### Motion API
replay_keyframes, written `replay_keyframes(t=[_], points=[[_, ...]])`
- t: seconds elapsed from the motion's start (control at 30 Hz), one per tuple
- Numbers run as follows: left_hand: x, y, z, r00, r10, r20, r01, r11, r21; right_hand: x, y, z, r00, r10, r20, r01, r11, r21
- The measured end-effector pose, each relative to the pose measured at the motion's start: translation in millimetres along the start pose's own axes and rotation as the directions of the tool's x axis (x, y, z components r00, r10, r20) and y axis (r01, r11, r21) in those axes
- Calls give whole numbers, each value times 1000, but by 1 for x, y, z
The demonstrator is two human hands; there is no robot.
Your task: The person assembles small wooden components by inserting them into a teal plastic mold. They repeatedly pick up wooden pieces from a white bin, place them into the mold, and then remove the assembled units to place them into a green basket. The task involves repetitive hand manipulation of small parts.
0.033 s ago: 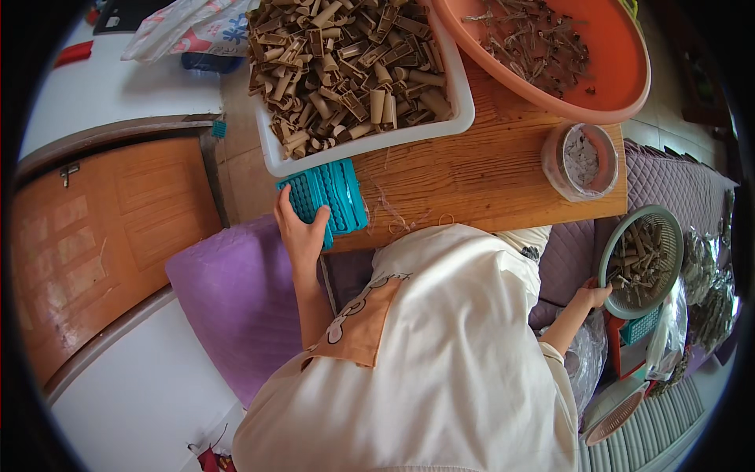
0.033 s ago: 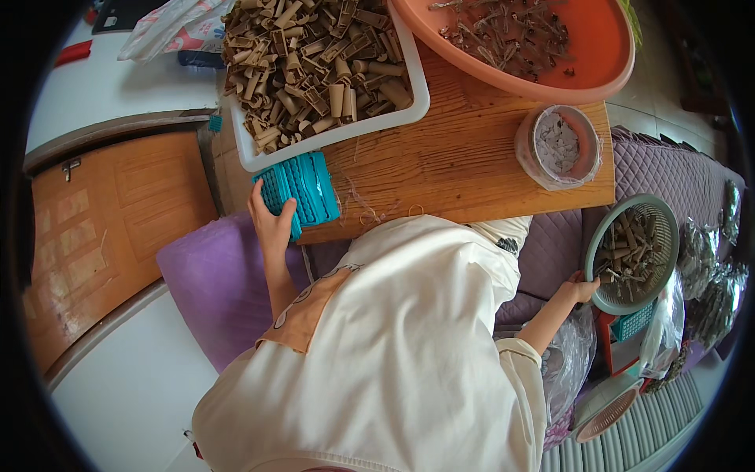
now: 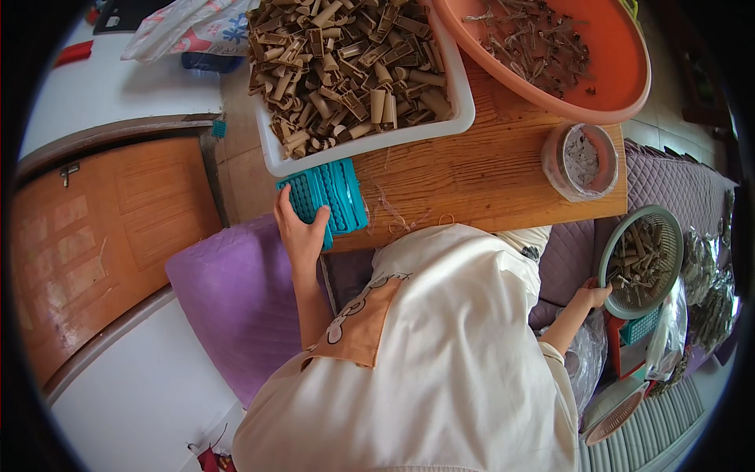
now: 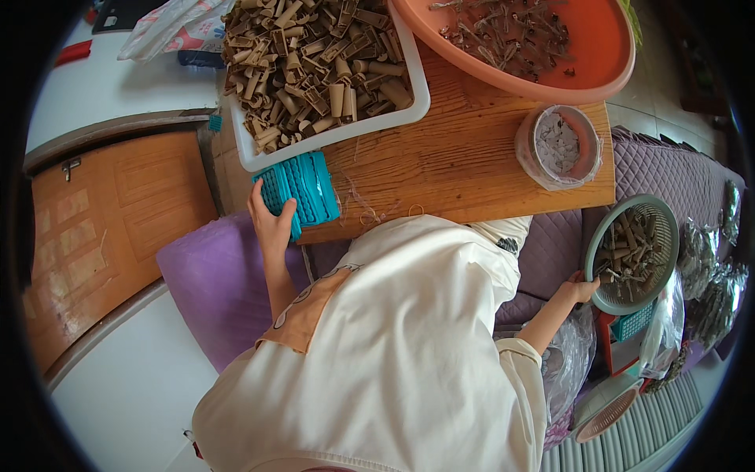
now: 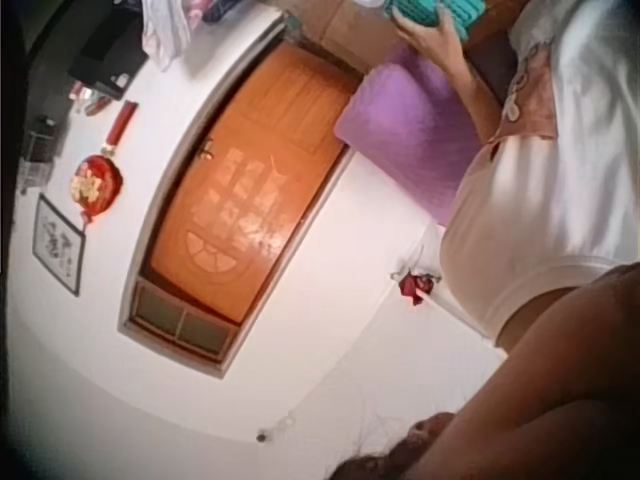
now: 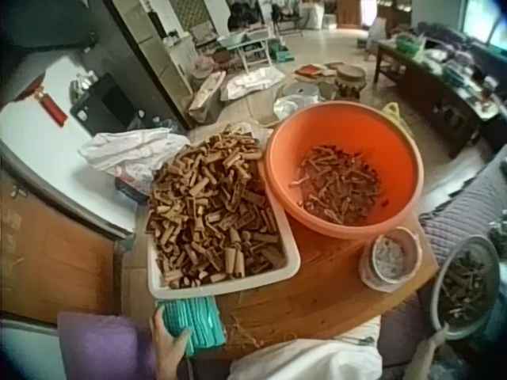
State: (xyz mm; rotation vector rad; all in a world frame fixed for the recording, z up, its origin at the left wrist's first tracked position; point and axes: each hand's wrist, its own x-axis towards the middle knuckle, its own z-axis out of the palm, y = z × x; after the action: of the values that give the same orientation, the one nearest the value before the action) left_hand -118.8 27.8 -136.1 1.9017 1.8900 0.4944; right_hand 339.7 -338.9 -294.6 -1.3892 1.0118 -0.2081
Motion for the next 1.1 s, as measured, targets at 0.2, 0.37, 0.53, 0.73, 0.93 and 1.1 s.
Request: replay_keyframes(t=[0.2, 0.37, 0.53, 0.73, 0.93, 1.1], points=[[-5, 13, 15, 994, 99, -45, -89, 978, 190, -7, 1, 1, 1000, -14, -7, 14, 1000, 1], [-1, 17, 28, 998, 64, -23, -50, 923, 383, -10, -1, -3, 1000, -16, 22, 16, 1000, 9], [2, 19, 25, 997, -38, 60, 12, 923, 386, -15, -2, 2, 998, 14, 59, -17, 999, 39], [5, 23, 23, 997, -10, 73, -15, 940, 340, -18, 1, 0, 998, 17, 57, -19, 999, 28], [1, 22, 22, 995, 13, 96, -47, 932, 359, -20, 4, -1, 997, 11, 71, -12, 1000, 24], [0, 18, 24, 995, 47, 84, -76, 919, 387, -21, 7, -1, 998, 13, 54, -14, 1000, 5]])
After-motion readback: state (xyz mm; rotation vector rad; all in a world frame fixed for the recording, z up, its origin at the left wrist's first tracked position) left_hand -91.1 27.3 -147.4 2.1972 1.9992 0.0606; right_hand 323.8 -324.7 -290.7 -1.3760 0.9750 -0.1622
